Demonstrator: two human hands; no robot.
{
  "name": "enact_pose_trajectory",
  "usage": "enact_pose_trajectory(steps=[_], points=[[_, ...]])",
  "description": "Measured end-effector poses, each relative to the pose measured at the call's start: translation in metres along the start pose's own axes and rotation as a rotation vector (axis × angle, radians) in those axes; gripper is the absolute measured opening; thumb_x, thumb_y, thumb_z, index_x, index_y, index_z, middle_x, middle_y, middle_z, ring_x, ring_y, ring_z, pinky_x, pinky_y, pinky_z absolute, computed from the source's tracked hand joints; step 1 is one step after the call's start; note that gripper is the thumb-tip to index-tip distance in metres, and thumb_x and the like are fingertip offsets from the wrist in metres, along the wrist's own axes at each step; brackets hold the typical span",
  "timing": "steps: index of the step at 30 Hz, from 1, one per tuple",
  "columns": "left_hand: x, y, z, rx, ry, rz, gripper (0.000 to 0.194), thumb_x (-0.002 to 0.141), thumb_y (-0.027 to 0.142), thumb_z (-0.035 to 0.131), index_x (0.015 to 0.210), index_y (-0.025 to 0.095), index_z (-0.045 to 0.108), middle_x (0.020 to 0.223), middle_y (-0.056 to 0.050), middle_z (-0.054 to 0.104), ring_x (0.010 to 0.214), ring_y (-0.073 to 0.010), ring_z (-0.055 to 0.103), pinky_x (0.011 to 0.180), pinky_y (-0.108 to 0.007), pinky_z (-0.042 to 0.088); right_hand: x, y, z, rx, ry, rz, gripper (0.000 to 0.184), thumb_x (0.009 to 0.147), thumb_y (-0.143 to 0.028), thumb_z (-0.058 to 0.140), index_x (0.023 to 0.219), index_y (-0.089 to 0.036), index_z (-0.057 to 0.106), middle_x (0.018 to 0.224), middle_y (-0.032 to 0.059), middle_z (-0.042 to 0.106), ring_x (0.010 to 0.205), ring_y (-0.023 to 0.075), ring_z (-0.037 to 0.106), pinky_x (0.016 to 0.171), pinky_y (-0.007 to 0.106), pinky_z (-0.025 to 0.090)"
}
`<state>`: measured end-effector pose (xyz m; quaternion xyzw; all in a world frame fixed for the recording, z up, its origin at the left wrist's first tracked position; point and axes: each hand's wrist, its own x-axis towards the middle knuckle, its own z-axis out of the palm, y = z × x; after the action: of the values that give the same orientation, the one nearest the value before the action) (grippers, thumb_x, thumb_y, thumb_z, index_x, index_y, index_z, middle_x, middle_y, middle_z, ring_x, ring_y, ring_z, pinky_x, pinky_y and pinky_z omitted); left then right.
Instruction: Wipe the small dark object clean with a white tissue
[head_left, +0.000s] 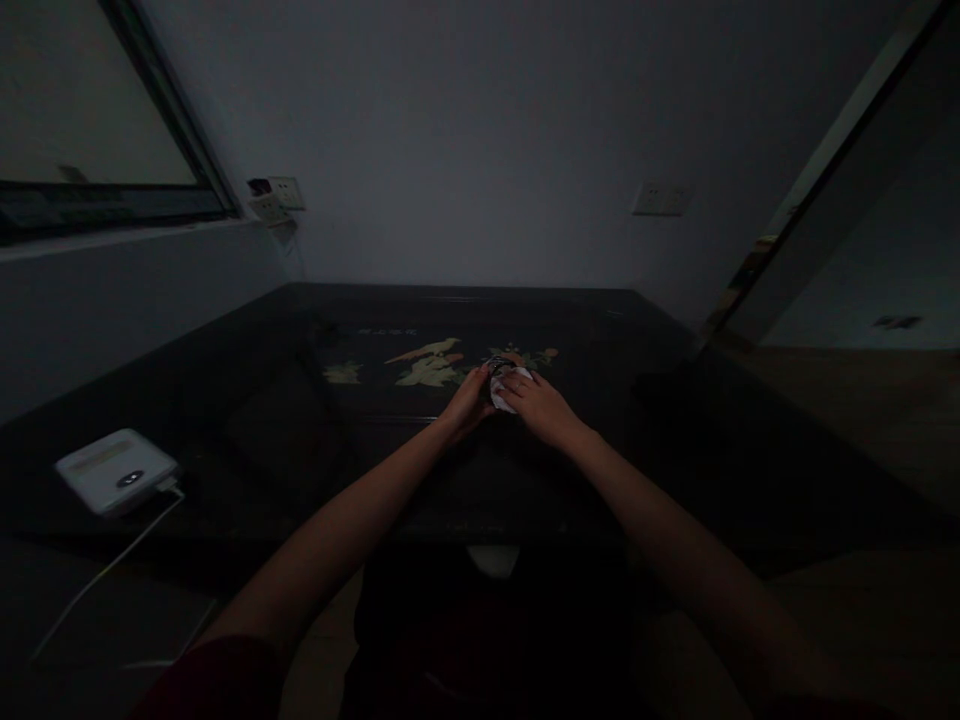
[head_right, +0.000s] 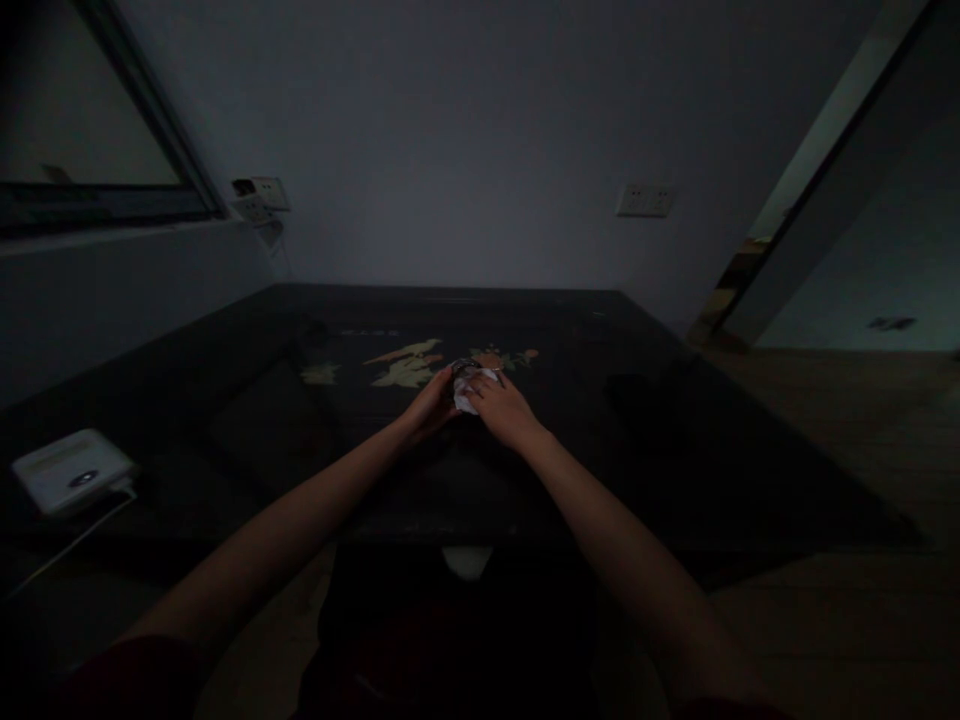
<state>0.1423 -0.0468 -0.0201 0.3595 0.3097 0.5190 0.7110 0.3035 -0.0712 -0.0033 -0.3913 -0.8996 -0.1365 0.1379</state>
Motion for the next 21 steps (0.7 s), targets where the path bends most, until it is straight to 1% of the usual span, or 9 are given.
enact_pose_trajectory(steps=[2,4,7,10,13,15,18,20,21], points=[[0.0,-0.001,0.0,0.006,-0.011,0.01,0.037,0.083,0.04,0.061,0.115,0.022,0.059,0.109,-0.009,0.065,0.086,-0.0179,0.062,0.075,-0.029,0.051,0.0,-0.003,-0.001,-0.009,0.005,0.003,0.038,0.092,-0.01,0.042,0.127,-0.016,0.057,0.136,0.0144,0.055,0.131,0.0252,0.045,0.109,0.047,0.033],[-0.001,0.0,0.0,0.009,-0.018,0.014,0.037,0.083,0.041,0.061,0.114,0.021,0.06,0.109,-0.009,0.064,0.087,-0.0179,0.062,0.076,-0.029,0.051,-0.001,-0.006,-0.002,0.009,-0.004,0.016,0.039,0.092,-0.01,0.042,0.127,-0.015,0.057,0.134,0.0147,0.056,0.13,0.0252,0.045,0.107,0.045,0.036],[-0.001,0.0,0.001,0.026,-0.005,0.015,0.036,0.082,0.042,0.062,0.111,0.021,0.06,0.108,-0.009,0.065,0.087,-0.0177,0.062,0.075,-0.028,0.052,-0.001,-0.011,-0.003,0.103,-0.038,0.065,0.041,0.091,-0.008,0.04,0.128,-0.015,0.055,0.132,0.0142,0.058,0.126,0.0237,0.05,0.101,0.04,0.042],[-0.002,0.002,0.002,0.046,0.021,0.01,0.033,0.083,0.043,0.061,0.108,0.021,0.059,0.106,-0.008,0.065,0.089,-0.0179,0.063,0.074,-0.028,0.053,-0.001,-0.015,0.001,0.267,-0.037,0.167,0.042,0.088,-0.006,0.04,0.127,-0.014,0.055,0.131,0.0149,0.058,0.121,0.0224,0.053,0.097,0.036,0.044],[-0.003,0.003,0.003,0.05,0.037,-0.003,0.03,0.085,0.043,0.059,0.107,0.021,0.059,0.105,-0.007,0.064,0.09,-0.0178,0.062,0.073,-0.028,0.054,0.002,-0.016,0.008,0.463,-0.011,0.282,0.034,0.085,-0.005,0.044,0.115,-0.01,0.06,0.117,0.0172,0.064,0.11,0.0234,0.059,0.092,0.035,0.046],[-0.004,0.004,0.004,0.058,0.052,-0.01,0.03,0.085,0.042,0.059,0.106,0.021,0.059,0.102,-0.006,0.064,0.087,-0.0167,0.062,0.07,-0.026,0.054,0.005,-0.015,0.015,0.619,0.02,0.319,0.028,0.083,-0.005,0.045,0.105,-0.01,0.063,0.104,0.0146,0.068,0.098,0.0221,0.062,0.087,0.034,0.047],[-0.005,0.005,0.003,0.065,0.057,-0.011,0.031,0.085,0.044,0.058,0.107,0.021,0.058,0.096,-0.005,0.063,0.081,-0.0147,0.06,0.066,-0.023,0.053,0.009,-0.015,0.025,0.867,0.084,0.339,0.024,0.083,-0.007,0.046,0.098,-0.012,0.064,0.089,0.0078,0.069,0.084,0.0186,0.062,0.079,0.031,0.048],[-0.005,0.004,0.003,0.06,0.052,-0.013,0.033,0.084,0.045,0.06,0.107,0.021,0.059,0.095,-0.005,0.062,0.079,-0.0143,0.06,0.064,-0.022,0.052,0.01,-0.016,0.027,0.96,0.104,0.359,0.021,0.084,-0.009,0.047,0.096,-0.012,0.064,0.084,0.0061,0.069,0.078,0.0174,0.062,0.074,0.029,0.049],[-0.005,0.004,0.003,0.058,0.053,-0.01,0.033,0.084,0.045,0.06,0.107,0.021,0.059,0.095,-0.005,0.062,0.08,-0.0144,0.06,0.064,-0.022,0.052,0.01,-0.016,0.027,0.967,0.103,0.366,0.02,0.084,-0.01,0.047,0.096,-0.012,0.064,0.084,0.0063,0.068,0.077,0.0173,0.062,0.073,0.029,0.048]])
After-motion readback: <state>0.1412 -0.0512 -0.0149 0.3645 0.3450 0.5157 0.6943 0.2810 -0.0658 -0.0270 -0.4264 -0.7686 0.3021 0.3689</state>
